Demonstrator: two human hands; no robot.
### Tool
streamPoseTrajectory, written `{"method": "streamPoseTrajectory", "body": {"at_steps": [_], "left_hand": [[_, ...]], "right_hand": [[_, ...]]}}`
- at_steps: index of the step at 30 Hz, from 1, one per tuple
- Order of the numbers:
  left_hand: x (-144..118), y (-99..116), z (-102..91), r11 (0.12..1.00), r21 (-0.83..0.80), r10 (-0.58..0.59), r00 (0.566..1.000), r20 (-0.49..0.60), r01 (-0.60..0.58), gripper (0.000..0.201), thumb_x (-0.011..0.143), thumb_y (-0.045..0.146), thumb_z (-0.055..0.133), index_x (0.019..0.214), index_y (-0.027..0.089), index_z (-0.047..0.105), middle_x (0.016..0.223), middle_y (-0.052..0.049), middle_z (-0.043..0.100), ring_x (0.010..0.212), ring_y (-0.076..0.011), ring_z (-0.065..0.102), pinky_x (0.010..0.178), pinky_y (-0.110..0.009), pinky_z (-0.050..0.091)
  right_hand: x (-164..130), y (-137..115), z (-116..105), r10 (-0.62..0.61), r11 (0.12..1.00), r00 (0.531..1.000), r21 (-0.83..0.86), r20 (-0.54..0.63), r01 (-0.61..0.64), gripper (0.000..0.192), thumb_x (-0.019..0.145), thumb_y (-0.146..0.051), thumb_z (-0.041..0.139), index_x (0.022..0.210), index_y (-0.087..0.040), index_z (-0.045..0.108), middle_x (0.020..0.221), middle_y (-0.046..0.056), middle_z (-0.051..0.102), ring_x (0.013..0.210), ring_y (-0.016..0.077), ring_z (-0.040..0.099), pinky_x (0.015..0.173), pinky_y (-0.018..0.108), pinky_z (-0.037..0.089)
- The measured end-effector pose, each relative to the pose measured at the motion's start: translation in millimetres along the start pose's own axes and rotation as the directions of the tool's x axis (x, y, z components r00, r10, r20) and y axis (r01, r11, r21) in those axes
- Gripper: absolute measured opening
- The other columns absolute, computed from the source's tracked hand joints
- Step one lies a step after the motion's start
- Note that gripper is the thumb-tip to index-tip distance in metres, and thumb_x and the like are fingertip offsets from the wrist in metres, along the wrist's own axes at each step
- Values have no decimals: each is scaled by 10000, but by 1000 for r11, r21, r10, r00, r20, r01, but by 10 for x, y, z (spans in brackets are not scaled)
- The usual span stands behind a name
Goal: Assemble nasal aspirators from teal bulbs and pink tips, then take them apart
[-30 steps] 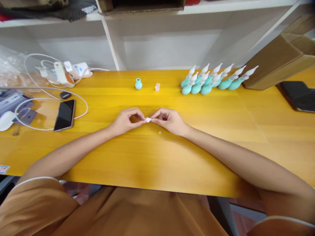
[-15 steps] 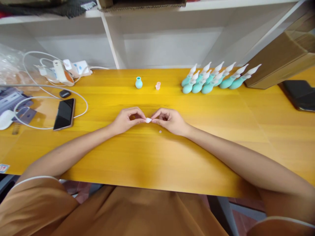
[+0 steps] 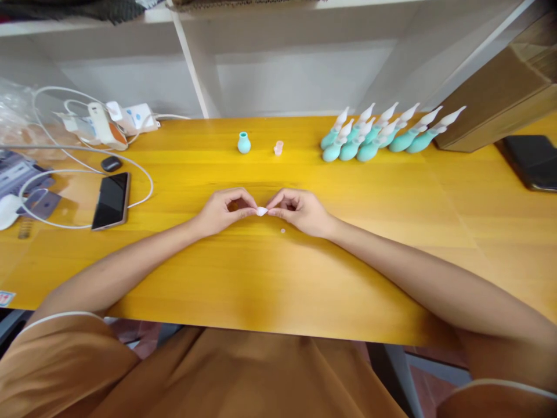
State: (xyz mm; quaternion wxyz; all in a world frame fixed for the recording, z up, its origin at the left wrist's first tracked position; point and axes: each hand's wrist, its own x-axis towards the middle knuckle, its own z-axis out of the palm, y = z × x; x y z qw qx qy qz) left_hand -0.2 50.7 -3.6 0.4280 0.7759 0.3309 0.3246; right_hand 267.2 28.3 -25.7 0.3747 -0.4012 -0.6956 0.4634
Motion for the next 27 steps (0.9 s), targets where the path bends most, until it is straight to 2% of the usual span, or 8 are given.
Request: {"method": "streamPoseTrajectory", "body": {"at_steps": [18,27], "left_hand": [[6,-22,-1,1000,-10,-28,999,28,29,381,915,569,856,990,197,813,958,-65,806,874,-193,734,836,-335,579],[4,-17,-11,999,-12,-31,998,54,31,319,928,522,850,979,209,815,956,-49,798,867,-182,720,823,-321,549]], "right_hand": [[2,-10,5,3,1000,1000,25,-5,-3,437,900,-600,847,985,-172,813,604,-61,513,539,91,357,512,262,261],[-10,-15,0,0,1000,1000,2,6,0,436,910,-596,840,990,-169,818,622,-53,529,559,98,372,536,269,283]]}}
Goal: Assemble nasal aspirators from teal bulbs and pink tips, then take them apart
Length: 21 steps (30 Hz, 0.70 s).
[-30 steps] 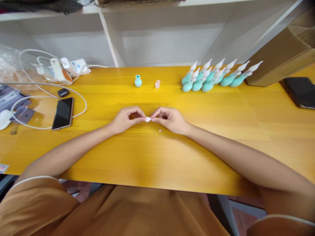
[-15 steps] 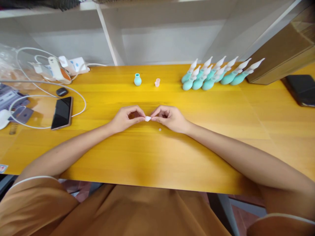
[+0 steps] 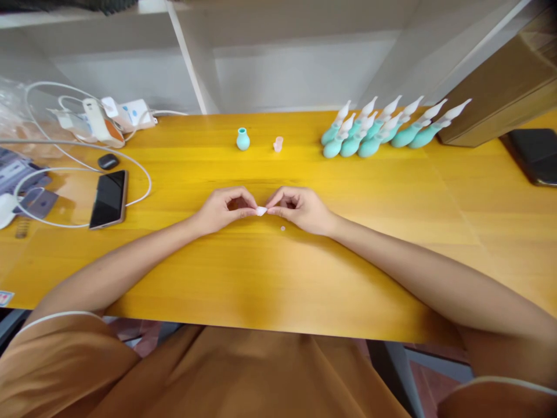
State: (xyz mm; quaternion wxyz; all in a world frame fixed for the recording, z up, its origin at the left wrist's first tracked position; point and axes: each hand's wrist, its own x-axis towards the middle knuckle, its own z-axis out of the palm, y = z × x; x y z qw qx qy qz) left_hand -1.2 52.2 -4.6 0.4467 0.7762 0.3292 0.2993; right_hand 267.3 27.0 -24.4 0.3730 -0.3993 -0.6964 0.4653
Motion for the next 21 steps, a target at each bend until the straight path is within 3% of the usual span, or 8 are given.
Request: {"method": "streamPoseTrajectory", "body": {"at_steps": [13,17,21], "left_hand": [[8,3,1,1000,29,-5,1000,22,5,409,964,603,783,1039,201,772,949,-56,760,843,-183,688,774,-314,532],[11,30,21,969,236,58,997,54,-69,335,938,503,830,1073,218,719,982,-39,711,846,-177,643,783,-311,524],[11,16,59,876,444,152,981,119,-190,235,978,404,786,1091,217,699,1005,-52,703,935,-219,635,879,-359,518]], "right_hand": [[-4,-27,4,-16,997,1000,-76,-14,14,385,949,-572,804,999,-190,808,616,-56,528,554,106,392,551,277,308],[0,-16,15,-111,969,993,-226,-27,102,251,1006,-448,752,985,-200,786,697,-23,611,589,121,480,601,286,374],[-11,-20,37,-222,915,972,-328,74,234,140,1036,-325,686,1017,-209,762,953,43,694,659,128,551,670,298,441]]}}
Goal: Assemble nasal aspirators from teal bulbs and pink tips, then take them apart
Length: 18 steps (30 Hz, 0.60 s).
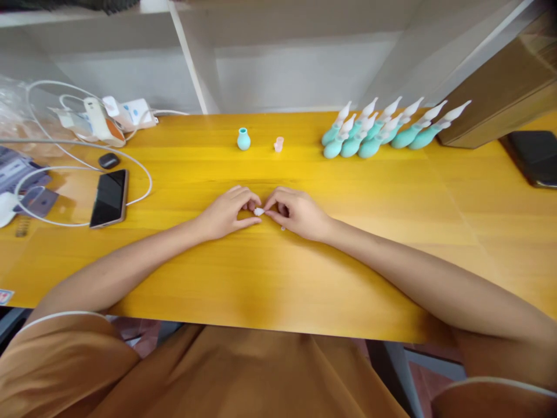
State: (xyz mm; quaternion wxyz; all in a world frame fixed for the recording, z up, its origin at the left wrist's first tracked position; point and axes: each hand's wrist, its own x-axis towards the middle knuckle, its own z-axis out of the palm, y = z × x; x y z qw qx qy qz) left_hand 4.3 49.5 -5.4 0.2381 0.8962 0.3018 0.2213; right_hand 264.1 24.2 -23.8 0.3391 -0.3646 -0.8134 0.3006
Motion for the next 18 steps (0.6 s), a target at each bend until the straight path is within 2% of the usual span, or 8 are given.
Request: {"method": "streamPoseTrajectory", "body": {"at_steps": [3,5,9,11,13,15,16,18], "left_hand": [[-2,-3,27,994,98,51,999,4,-51,166,1032,368,698,1085,211,704,996,-60,705,964,-236,636,901,-373,508],[-5,9,32,991,125,55,998,-15,-53,165,1039,363,679,1074,203,698,997,-65,705,963,-237,638,894,-370,507],[-15,59,23,990,138,7,996,-86,5,163,1050,359,647,1035,199,675,988,-64,707,926,-223,646,869,-362,511],[-18,74,18,989,144,-17,992,-123,35,168,1060,357,627,1013,199,664,969,-60,705,901,-216,645,861,-361,512],[-16,73,17,986,159,-27,989,-146,50,167,1059,350,624,1001,197,657,959,-59,701,894,-217,643,864,-366,512],[-14,58,20,982,177,-38,988,-150,64,152,1053,339,627,1005,197,656,970,-62,701,906,-221,641,877,-374,513],[-13,48,23,980,184,-43,988,-148,70,143,1049,333,630,1010,197,657,978,-63,701,913,-223,640,884,-379,513],[-14,27,30,979,194,-42,989,-144,70,129,1041,322,635,1018,198,659,994,-68,701,929,-230,639,896,-388,513]], "right_hand": [[-4,-30,-9,-48,999,999,-19,9,48,132,1042,-305,658,1047,-209,747,1032,61,684,662,127,557,692,307,464],[8,-30,-40,-51,998,998,-23,-46,50,150,1051,-323,648,1021,-203,733,1003,65,690,691,145,574,713,317,470],[118,113,-175,40,999,987,-26,-155,-45,347,1119,-421,535,889,-205,679,833,53,686,732,183,591,793,349,491],[239,265,-264,103,994,978,-17,-183,-108,383,1137,-446,471,913,-206,669,837,51,690,698,177,582,814,363,514],[409,448,-344,108,992,971,-44,-215,-120,299,1108,-415,500,987,-203,672,944,78,713,737,188,611,842,383,543],[614,628,-398,58,985,965,-140,-255,-96,179,1039,-341,585,1080,-192,676,1120,136,716,937,242,671,928,416,565],[723,708,-415,48,975,957,-193,-287,-106,199,1008,-306,614,1154,-185,674,1202,160,699,1037,269,676,962,430,571],[936,838,-434,67,948,935,-271,-347,-169,372,961,-255,655,1322,-163,644,1332,201,640,1175,304,659,1002,447,581]]}}
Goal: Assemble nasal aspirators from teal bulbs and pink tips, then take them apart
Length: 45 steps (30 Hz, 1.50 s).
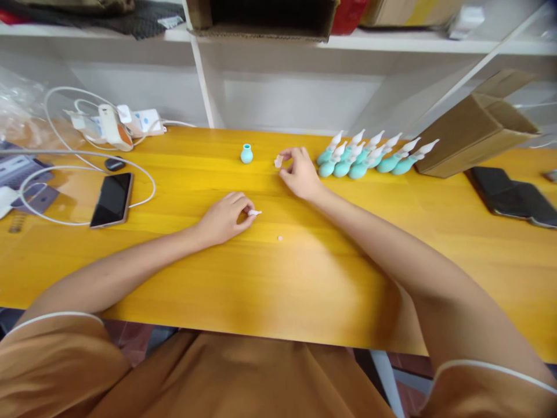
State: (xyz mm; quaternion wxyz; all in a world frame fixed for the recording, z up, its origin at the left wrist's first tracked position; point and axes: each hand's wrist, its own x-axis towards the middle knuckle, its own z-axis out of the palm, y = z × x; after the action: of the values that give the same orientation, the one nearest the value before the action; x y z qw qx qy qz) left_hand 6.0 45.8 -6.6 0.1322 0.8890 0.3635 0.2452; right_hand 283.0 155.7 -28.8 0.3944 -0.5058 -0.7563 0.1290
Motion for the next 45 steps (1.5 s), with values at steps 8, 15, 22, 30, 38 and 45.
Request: {"method": "streamPoseTrajectory", "body": {"at_steps": [8,15,22,30,38,45], "left_hand": [[-18,0,25,998,54,23,1000,10,-23,149,1038,332,631,1081,190,649,1061,-96,697,1015,-272,646,938,-419,529],[-40,-10,2,986,-166,-6,995,-95,-10,403,1009,455,736,1293,208,593,1149,-99,689,1000,-245,670,927,-409,552],[-103,-79,-17,881,-391,202,959,-198,-266,385,978,556,802,1113,251,611,1005,-49,715,854,-185,671,785,-334,546],[-103,31,-47,869,-352,287,934,-213,-348,144,960,278,797,1024,267,668,953,-39,771,885,-192,724,820,-342,568],[-80,21,-13,901,-292,274,943,-191,-321,198,910,239,769,1009,255,599,917,-32,716,841,-191,689,794,-341,569],[-58,-7,-8,879,-207,388,897,-214,-430,232,916,200,746,1076,234,582,925,-22,693,811,-170,669,741,-291,559]], "right_hand": [[260,-5,123,71,992,984,87,161,-86,66,956,-249,726,944,-208,676,928,86,711,939,236,664,949,412,581],[-544,-823,-43,113,639,938,699,328,-321,544,801,-598,933,1053,-241,609,1026,23,759,686,109,652,632,273,569],[-1047,-1372,-123,109,524,880,725,463,-446,583,750,-620,975,924,-238,569,997,27,743,626,100,643,543,268,537],[-1087,-1187,-253,55,609,868,673,493,-421,546,818,-620,924,1110,-252,646,1021,40,689,836,168,673,579,261,551],[-1102,-667,-571,-91,924,942,381,324,-42,382,1109,-480,603,839,-221,680,788,36,639,676,170,600,706,348,505],[-1109,-440,-481,-375,890,841,406,389,209,100,1015,-193,629,959,-205,710,916,30,672,687,126,572,659,263,466]]}}
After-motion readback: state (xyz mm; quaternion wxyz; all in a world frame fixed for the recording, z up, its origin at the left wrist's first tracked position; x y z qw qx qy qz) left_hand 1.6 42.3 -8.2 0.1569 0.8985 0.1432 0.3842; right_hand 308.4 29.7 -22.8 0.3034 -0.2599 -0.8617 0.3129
